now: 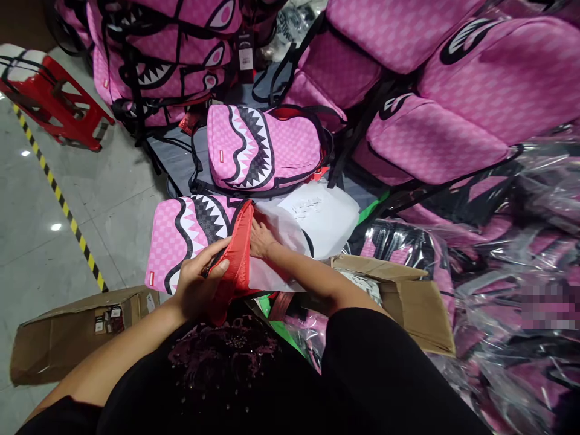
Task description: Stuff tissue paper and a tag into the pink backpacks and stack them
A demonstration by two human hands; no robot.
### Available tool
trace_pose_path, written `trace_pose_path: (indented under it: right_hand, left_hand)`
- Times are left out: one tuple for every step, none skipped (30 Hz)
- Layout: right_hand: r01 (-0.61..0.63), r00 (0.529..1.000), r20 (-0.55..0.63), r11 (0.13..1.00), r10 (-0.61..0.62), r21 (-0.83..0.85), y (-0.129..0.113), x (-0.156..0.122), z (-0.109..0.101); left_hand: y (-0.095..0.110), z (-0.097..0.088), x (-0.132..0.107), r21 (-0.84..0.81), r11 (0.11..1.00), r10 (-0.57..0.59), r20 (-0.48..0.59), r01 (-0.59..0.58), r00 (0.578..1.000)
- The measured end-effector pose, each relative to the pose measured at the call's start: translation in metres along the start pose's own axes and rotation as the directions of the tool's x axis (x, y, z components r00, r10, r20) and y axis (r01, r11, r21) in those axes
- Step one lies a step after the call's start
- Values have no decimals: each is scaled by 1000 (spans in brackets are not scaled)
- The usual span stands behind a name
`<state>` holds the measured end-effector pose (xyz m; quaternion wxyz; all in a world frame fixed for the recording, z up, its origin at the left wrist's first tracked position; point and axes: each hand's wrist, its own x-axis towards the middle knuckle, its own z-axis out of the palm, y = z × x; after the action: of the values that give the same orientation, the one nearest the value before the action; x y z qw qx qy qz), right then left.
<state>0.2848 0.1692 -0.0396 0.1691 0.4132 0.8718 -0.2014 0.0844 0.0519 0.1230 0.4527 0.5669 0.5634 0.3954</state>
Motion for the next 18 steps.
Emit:
trace_pose_path:
  right_hand:
    - [-9, 1000, 4, 1000, 9, -10, 2, -6, 0]
    - [-5, 1000, 14, 999, 5, -35, 3, -14, -1]
    - [8, 1000, 30, 998, -6, -68, 4, -22, 0]
    - [28, 999, 49, 995, -23, -98, 4, -30, 0]
    - [51, 997, 71, 992, -43, -114, 2, -38, 2]
    - [69, 994, 97, 991, -58, -113, -1, -45, 4]
    - [82, 990, 125, 992, -69, -98, -5, -50, 7]
    - [86, 985, 153, 993, -73, -78, -9, -53, 10]
    - [79, 982, 179, 995, -67, -63, -14, -54, 13]
    - [64, 979, 196, 996, -51, -61, -17, -54, 16]
    - [46, 979, 200, 996, -31, -73, -20, -53, 19]
    - [33, 982, 190, 995, -15, -93, -22, -51, 22]
    - [29, 986, 168, 993, -10, -113, -23, -49, 24]
    - [38, 989, 144, 991, -20, -125, -23, -48, 26]
    - [57, 991, 127, 990, -41, -127, -24, -47, 27]
    - [82, 991, 117, 990, -68, -117, -26, -46, 29]
    - [105, 989, 114, 990, -94, -95, -28, -44, 30]
    - [114, 987, 117, 992, -107, -57, -33, -43, 30]
  left_hand:
    - [0, 0, 0, 7, 1000, 12, -4, -12, 1000]
    - [0, 0, 0, 15, 1000, 23, -9, -23, 1000]
    - [0, 0, 0, 24, 999, 32, -14, -32, 999]
    - [-1, 0, 0, 31, 999, 37, -20, -37, 999]
    - [-1, 1, 0, 33, 999, 42, -25, -41, 999]
    - [-1, 2, 0, 30, 999, 45, -26, -44, 999]
    - [-1, 3, 0, 21, 999, 51, -29, -50, 998]
    - [-1, 4, 0, 10, 998, 57, -30, -57, 998]
    - [0, 4, 0, -1, 998, 69, -31, -69, 997]
    - [0, 5, 1, -8, 997, 80, -31, -80, 996]
    - [0, 5, 1, -12, 996, 90, -30, -90, 996]
    - [1, 5, 1, -12, 995, 94, -29, -95, 995]
    - [1, 5, 1, -8, 995, 98, -27, -99, 995]
    - [1, 6, 1, -3, 995, 101, -26, -101, 995]
    - [1, 6, 1, 3, 995, 102, -26, -101, 994]
    - [1, 7, 0, 8, 995, 102, -27, -102, 994]
    - [1, 8, 0, 8, 995, 103, -30, -103, 994]
    - [1, 9, 0, 3, 995, 103, -33, -103, 994]
